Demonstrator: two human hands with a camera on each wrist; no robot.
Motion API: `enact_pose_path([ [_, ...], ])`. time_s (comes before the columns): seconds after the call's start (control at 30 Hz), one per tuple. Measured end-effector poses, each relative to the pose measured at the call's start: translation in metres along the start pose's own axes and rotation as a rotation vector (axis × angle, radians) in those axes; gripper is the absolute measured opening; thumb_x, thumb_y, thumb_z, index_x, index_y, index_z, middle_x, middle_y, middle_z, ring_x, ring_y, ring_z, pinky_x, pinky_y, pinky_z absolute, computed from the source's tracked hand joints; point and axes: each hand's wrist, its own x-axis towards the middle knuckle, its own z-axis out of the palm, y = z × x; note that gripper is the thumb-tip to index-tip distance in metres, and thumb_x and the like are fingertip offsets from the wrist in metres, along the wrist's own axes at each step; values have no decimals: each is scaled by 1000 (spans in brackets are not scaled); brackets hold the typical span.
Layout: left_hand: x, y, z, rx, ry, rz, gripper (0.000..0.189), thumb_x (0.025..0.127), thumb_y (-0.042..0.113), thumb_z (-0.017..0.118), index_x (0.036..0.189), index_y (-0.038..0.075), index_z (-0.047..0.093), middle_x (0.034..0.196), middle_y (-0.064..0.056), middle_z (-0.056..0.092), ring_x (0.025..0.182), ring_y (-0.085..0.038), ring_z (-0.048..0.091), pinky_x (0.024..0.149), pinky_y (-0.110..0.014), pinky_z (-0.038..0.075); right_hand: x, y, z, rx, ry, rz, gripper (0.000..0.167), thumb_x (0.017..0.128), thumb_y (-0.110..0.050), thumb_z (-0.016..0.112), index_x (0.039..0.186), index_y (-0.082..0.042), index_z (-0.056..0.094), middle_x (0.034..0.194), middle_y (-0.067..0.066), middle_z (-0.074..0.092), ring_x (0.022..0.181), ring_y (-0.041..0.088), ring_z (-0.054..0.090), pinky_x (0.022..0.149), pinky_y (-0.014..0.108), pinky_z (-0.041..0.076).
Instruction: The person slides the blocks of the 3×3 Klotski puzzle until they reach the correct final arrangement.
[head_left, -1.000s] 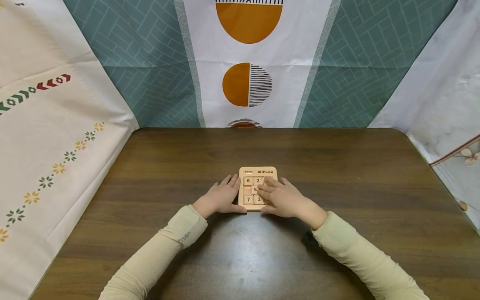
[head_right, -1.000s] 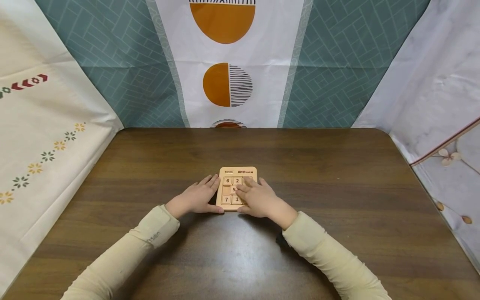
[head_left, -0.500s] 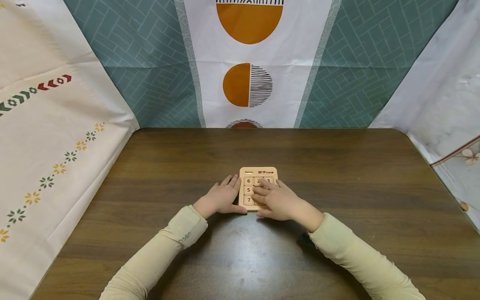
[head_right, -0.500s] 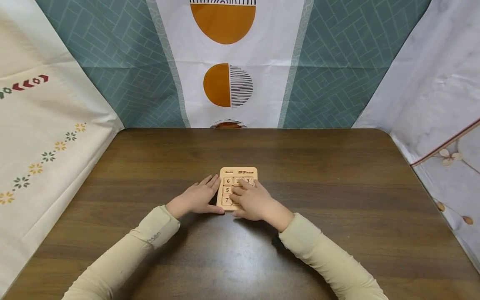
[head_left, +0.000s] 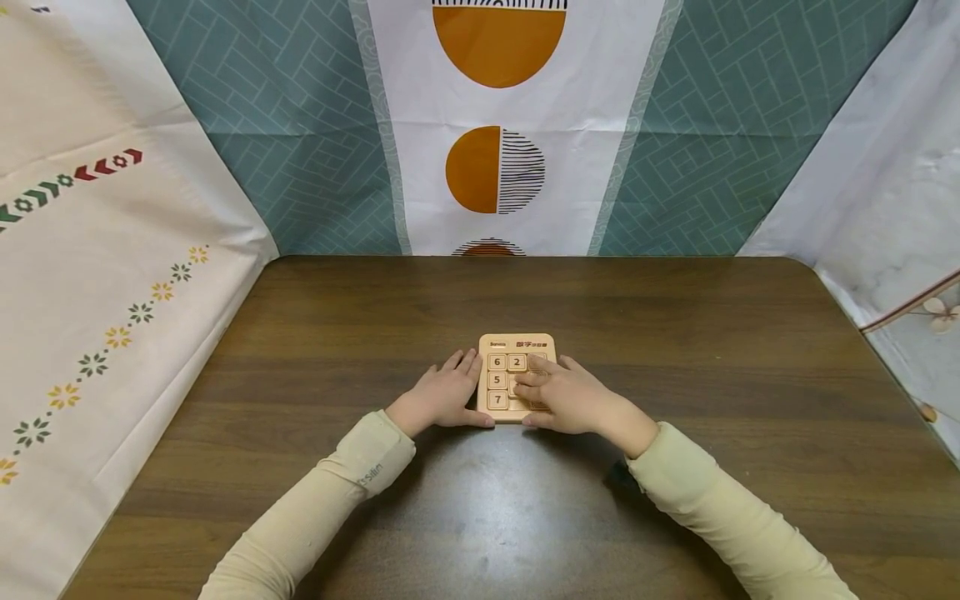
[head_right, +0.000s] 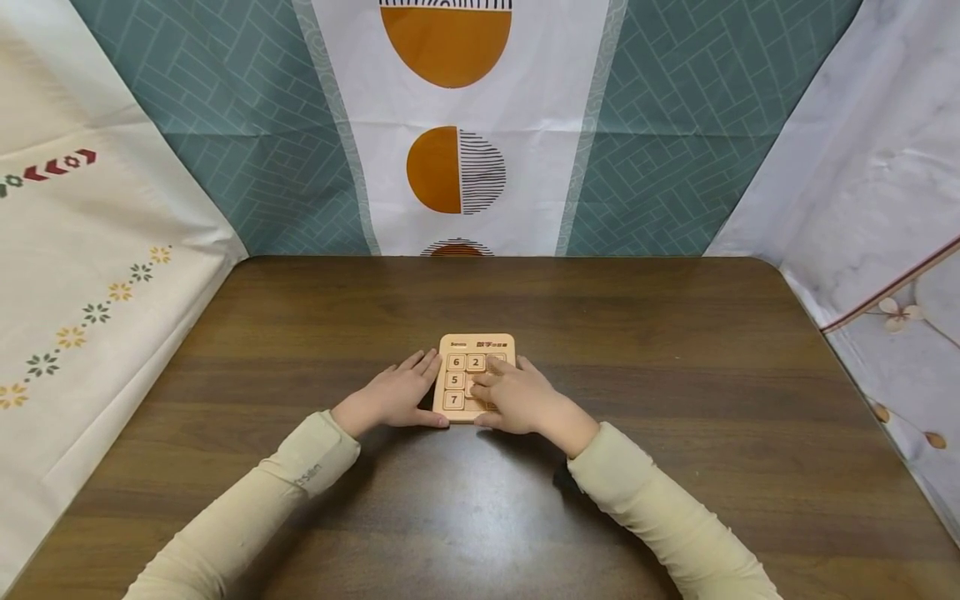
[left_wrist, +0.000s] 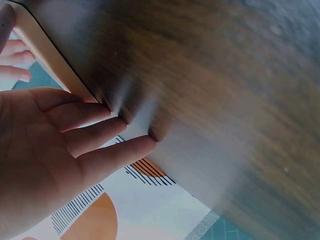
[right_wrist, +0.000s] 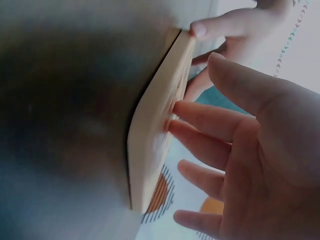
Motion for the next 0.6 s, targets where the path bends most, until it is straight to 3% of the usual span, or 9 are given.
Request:
enact_pose_path([
  [0.27, 0, 0, 1, 11, -4, -2, 104, 76, 63, 57, 144, -2, 14, 149, -17, 14, 136, -33, 15, 98, -55, 29, -1, 7, 2, 25, -9, 11, 56, 88, -42, 56, 133, -9, 49, 139, 7, 42, 133, 32, 25, 97, 60, 24],
  [0.6, 1, -1, 1, 7, -13, -9, 104, 77, 63, 57, 145, -1, 11, 150, -17, 11, 136, -32, 13, 99, -54, 28, -32, 7, -2, 31, 25, -9, 43, 87, -36, 59, 120, -9, 62, 128, 6, 54, 130, 34, 29, 97, 62, 22],
])
